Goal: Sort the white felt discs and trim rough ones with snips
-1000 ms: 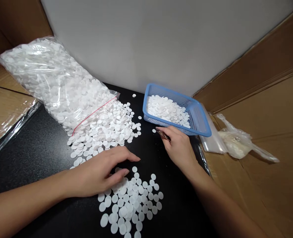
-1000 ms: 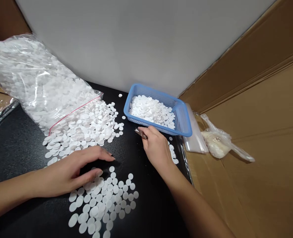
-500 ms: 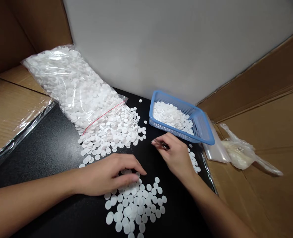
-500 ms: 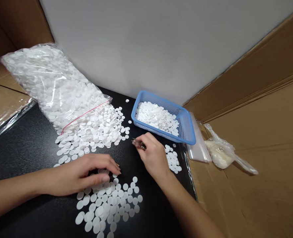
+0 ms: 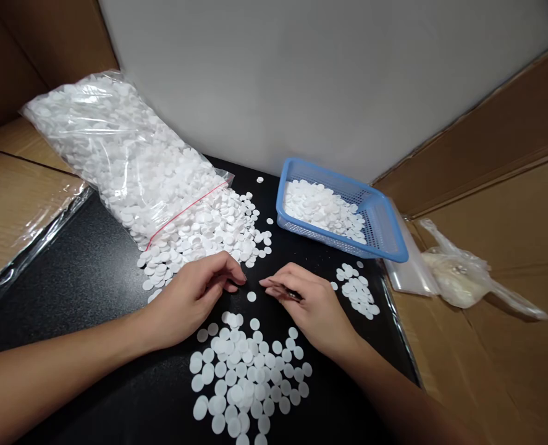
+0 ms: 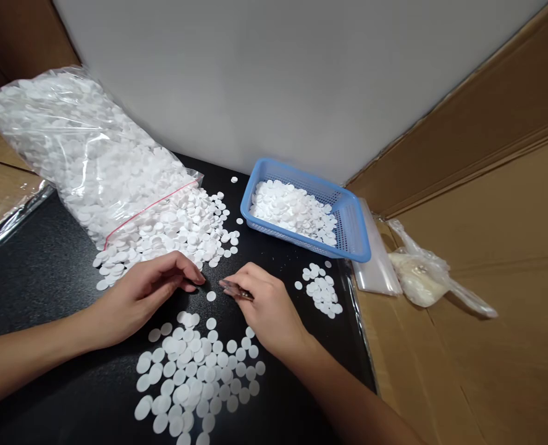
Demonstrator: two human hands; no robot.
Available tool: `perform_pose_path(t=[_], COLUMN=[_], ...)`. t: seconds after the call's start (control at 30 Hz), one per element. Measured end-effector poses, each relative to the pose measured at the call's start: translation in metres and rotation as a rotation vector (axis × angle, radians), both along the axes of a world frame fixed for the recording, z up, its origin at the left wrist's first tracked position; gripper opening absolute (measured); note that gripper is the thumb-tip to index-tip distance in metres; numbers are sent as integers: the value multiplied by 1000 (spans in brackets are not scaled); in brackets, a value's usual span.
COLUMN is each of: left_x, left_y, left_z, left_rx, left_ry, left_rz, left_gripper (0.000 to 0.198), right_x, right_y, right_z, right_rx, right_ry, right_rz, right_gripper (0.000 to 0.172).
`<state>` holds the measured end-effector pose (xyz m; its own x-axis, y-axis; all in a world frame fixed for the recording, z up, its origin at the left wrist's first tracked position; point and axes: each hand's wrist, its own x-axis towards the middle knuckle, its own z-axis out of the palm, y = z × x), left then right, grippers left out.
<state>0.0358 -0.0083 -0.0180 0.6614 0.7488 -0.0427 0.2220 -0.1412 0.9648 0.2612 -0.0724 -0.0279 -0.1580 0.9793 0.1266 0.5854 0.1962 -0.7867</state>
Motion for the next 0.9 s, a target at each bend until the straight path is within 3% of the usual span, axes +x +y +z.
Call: perform_pose_path(t=[0.23,0.37,0.47,0.73,0.9], left_x=[-2,0,3,8,11], left_y=[3,1,-5,-15,-14], left_z=[5,5,5,11,11], left_rx=[28,78,81,-188,-615], left_ry=[-128,-56,-31,-101,-312], left_rz=[154,108,31,53,23], left_gripper=[17,12,13,16,34], right_x=[-14,-18,-24,-40,-37], right_y=[-2,-2,-4,-10,-9], right_z=[-6,1,8,19,20], right_rx=[-14,-71,-161,-375,-441], right_ry=[-66,18,209,603,688], right_rz=[39,-13,-104,-147,-119], right_gripper=[18,10,9,26,30])
